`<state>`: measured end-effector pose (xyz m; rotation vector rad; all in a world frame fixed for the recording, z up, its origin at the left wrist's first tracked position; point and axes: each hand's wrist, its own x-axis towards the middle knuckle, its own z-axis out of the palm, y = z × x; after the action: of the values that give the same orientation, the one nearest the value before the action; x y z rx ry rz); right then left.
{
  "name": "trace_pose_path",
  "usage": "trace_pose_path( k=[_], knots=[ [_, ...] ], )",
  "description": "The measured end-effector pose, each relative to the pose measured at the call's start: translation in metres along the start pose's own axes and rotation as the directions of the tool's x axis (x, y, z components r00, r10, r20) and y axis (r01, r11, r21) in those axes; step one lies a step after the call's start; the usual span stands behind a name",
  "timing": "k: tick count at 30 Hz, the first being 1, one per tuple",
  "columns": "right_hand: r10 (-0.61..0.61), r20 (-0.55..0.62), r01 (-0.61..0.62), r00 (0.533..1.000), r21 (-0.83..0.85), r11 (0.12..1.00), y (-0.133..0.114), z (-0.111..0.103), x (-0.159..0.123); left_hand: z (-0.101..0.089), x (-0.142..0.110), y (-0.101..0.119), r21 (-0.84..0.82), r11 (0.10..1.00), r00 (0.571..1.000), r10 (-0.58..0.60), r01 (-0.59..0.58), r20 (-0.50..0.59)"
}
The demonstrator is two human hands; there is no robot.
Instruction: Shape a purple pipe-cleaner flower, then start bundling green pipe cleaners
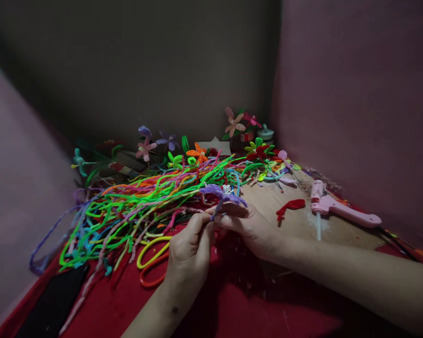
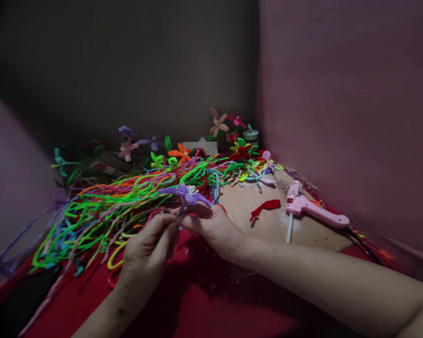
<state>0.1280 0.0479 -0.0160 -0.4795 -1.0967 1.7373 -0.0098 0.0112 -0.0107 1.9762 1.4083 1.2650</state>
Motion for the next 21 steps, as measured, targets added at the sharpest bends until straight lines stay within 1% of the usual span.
trace_pose_path(
  k=[2,5,8,10,13,16,18,21],
  knots=[
    [0.001,0.004,-0.001,1.0,0.03,1.0,-0.001,0.0,0.0,0.0,-0.001,0.003,-0.108,0.989,0.995,-0.102,0.103,0.013],
    [0.022,0.006,-0.022,1.0,0.048,0.999,0.001,-0.003,0.001,-0.001,-0.001,0.007,-0.26,0.932,0.968,-0.24,0.251,0.072],
    [0.042,0.044,-0.045,0.998,0.055,0.997,0.003,-0.006,0.001,-0.002,0.0,0.012,-0.398,0.833,0.923,-0.353,0.385,0.154],
    [0.045,0.06,-0.048,0.997,0.045,0.998,0.004,-0.008,0.001,-0.002,0.002,0.015,-0.474,0.758,0.894,-0.397,0.447,0.208],
    [0.052,0.069,-0.055,0.996,0.033,0.998,0.003,-0.009,0.001,-0.003,0.004,0.018,-0.57,0.641,0.856,-0.428,0.514,0.29],
    [0.06,0.103,-0.064,0.993,0.042,0.997,0.002,-0.01,0.001,-0.004,0.006,0.018,-0.638,0.511,0.814,-0.438,0.575,0.382],
    [0.073,0.089,-0.076,0.993,0.033,0.997,0.003,-0.011,0.001,-0.004,0.007,0.016,-0.667,0.442,0.796,-0.415,0.6,0.44],
    [0.095,0.045,-0.096,0.994,0.018,0.995,0.005,-0.011,0.002,-0.003,0.008,0.009,-0.701,0.358,0.784,-0.359,0.617,0.507]
  ],
)
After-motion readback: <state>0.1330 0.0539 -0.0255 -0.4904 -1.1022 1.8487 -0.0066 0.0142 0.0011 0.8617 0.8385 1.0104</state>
